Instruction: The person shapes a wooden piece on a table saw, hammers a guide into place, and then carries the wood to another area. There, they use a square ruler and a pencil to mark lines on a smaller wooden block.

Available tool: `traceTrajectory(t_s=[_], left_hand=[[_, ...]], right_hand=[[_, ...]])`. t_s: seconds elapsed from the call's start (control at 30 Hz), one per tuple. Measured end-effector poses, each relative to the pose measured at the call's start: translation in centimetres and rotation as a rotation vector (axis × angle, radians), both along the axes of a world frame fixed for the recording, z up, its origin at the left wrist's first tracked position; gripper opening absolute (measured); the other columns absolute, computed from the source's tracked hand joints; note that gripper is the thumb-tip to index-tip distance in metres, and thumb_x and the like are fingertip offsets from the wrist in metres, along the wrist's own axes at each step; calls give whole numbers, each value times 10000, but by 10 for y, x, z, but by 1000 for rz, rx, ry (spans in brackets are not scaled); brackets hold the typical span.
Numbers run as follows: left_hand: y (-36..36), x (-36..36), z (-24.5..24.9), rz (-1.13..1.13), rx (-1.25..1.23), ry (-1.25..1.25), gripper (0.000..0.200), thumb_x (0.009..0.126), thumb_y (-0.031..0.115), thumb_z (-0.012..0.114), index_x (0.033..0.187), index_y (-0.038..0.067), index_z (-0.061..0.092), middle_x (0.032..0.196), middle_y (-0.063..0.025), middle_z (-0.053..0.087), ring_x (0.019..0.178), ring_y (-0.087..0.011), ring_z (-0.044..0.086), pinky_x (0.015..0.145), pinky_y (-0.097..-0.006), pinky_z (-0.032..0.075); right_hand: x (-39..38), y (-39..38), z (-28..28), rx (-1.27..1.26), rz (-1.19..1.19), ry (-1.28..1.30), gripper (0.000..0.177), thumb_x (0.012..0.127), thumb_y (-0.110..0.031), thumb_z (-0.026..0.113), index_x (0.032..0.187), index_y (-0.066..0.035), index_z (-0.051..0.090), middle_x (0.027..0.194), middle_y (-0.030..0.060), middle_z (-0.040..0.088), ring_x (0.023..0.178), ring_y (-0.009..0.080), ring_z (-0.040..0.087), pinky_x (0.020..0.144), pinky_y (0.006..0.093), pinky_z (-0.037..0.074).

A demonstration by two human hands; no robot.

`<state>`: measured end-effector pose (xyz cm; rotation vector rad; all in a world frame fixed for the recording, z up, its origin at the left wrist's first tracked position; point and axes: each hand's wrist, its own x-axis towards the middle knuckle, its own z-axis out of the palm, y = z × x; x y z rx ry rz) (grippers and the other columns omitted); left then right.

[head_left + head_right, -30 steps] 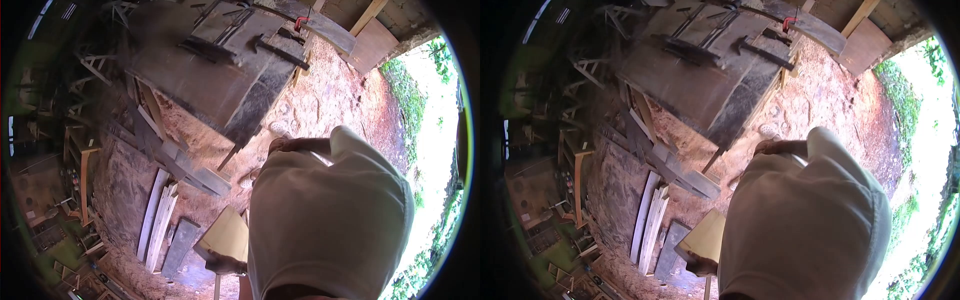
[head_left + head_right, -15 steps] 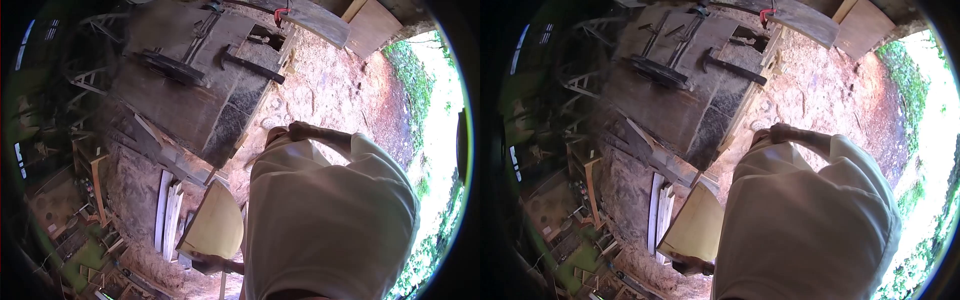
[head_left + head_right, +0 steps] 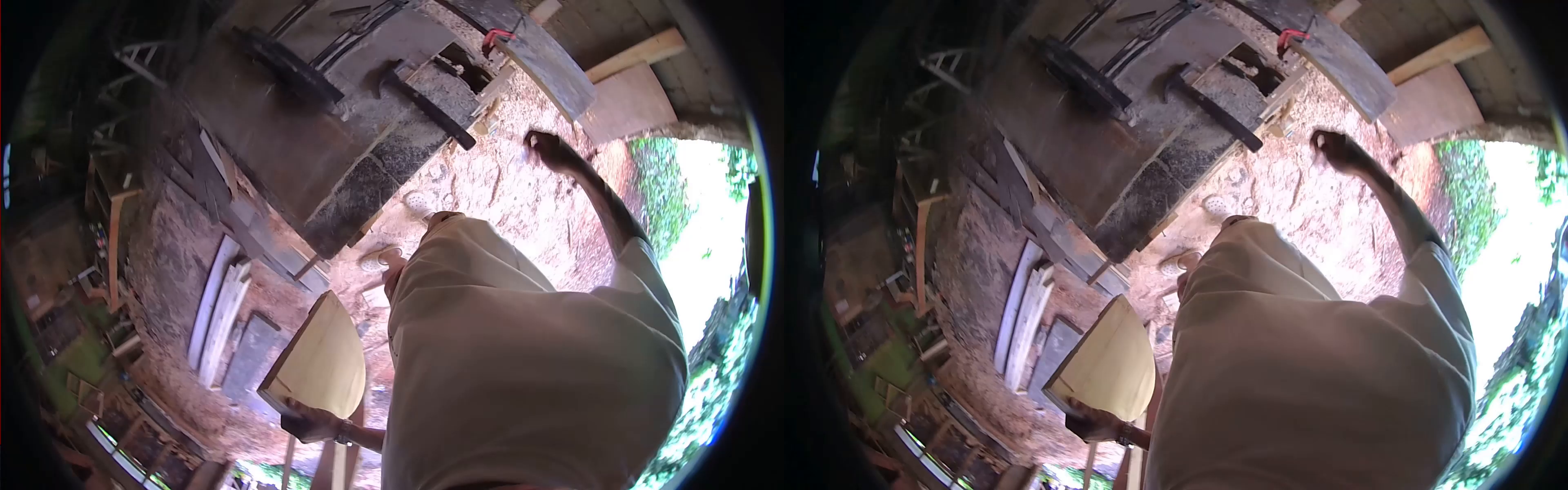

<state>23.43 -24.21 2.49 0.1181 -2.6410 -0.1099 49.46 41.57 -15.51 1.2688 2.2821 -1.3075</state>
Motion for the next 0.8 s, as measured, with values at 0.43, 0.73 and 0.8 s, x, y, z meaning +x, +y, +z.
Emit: traceTrajectory(t_s=[0.43, 0.73, 0.8], left_hand=[[-66, 90, -6, 309, 234, 99, 526, 927, 456, 771, 984, -58, 681, 864, -176, 705, 742, -294, 693, 639, -419, 539], [-184, 59, -56, 681, 211, 82, 629, 796, 657, 789, 912, 53, 653, 809, -117, 666, 691, -329, 669, 624, -430, 536], [-229, 51, -86, 724, 245, 25, 677, 741, 674, 819, 948, 53, 647, 840, -123, 666, 750, -349, 674, 659, -462, 535]], right_hand=[[-258, 159, -180, 844, 219, 337, 432, 953, -275, 666, 1293, -22, 578, 1129, 182, 675, 1065, 312, 657, 904, 444, 531], [-220, 228, -30, 951, 187, 313, 496, 1053, -209, 526, 1500, 1, 472, 1297, 140, 646, 1137, 200, 640, 936, 388, 569], [-276, 130, -29, 1016, 129, 218, 470, 1054, -210, 524, 1473, -2, 478, 1274, 147, 653, 1127, 218, 647, 924, 397, 570]])
